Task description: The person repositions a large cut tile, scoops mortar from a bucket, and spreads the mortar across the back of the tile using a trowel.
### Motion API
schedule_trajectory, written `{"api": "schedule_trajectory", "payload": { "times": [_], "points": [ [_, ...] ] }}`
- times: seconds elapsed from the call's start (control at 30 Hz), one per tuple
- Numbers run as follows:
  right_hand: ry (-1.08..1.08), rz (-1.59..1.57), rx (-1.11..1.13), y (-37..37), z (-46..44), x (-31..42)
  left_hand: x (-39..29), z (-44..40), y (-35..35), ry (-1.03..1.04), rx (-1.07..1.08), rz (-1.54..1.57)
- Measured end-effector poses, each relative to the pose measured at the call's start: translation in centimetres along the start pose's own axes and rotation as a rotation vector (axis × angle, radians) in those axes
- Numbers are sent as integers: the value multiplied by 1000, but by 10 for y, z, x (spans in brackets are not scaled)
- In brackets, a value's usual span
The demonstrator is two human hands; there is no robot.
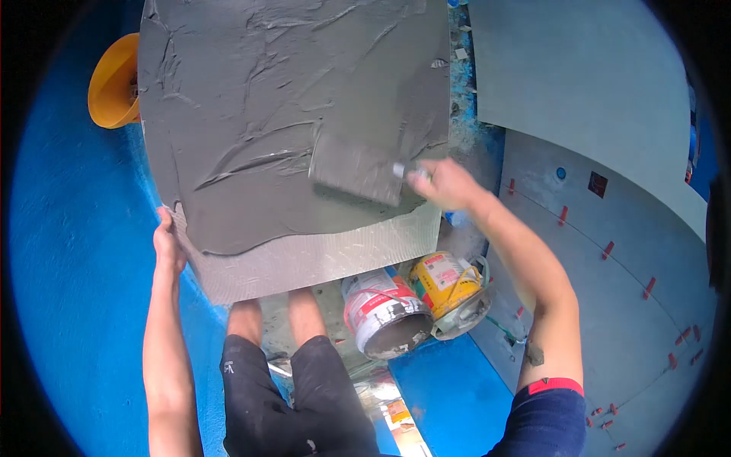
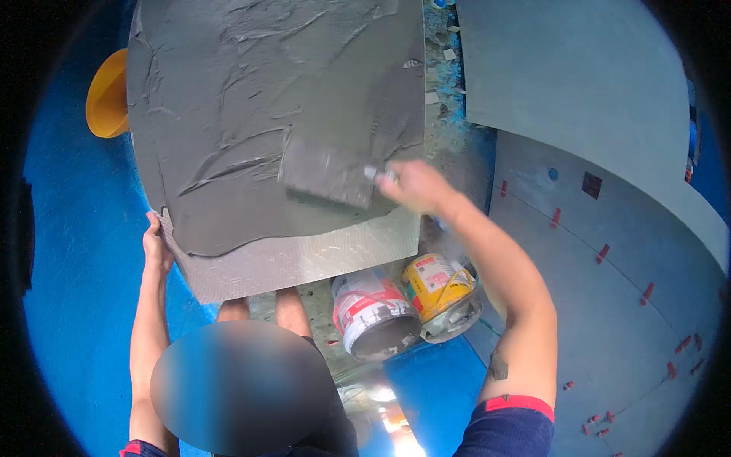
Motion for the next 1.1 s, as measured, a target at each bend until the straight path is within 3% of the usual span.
{"api": "schedule_trajectory", "payload": {
  "times": [0.1,0.17,0.27,0.3,0.5,0.57,0.6,0.67,0.7,0.77,0.8,0.83,0.87,0.97,1.1],
  "points": [
    [-104,93,93,38,28,23,1,10,11,38,-99,-54],
    [-226,228,-17,60,39,24,0,9,12,87,-178,-98],
    [-413,386,-442,45,31,25,-1,3,4,22,-43,-33],
    [-415,389,-445,35,22,22,3,-1,-1,42,-41,-54],
    [245,220,-759,-70,-70,6,2,5,6,90,-99,-97],
    [267,73,-803,-103,-106,-10,1,9,15,89,-151,-91],
    [263,68,-795,-117,-116,-13,0,9,15,72,-116,-69],
    [332,-301,-481,-127,-127,-8,-2,10,11,47,-97,-55],
    [330,-303,-468,-121,-125,-1,-3,11,10,29,-67,-35],
    [81,-213,-369,-105,-109,17,-6,16,16,-9,2,15],
    [117,-115,-280,-95,-100,31,-9,26,28,49,-81,-44],
    [25,-112,-333,-69,-93,35,-7,24,26,45,-75,-34],
    [95,-125,-198,-63,-70,65,-5,20,22,27,-55,-21],
    [23,-66,117,1,-32,91,-3,14,18,16,-38,-23],
    [-275,71,159,82,26,107,-5,15,18,-6,34,-17]
  ]
}}
Point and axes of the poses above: each hand's wrist, its own z-axis away from the middle knuckle, its own y-axis out of the palm, x = y × z, the point moved 1 cm from there along -z, towards the middle knuckle, and after that the axes turned 6 degrees about -x, right-handed, at the moved point
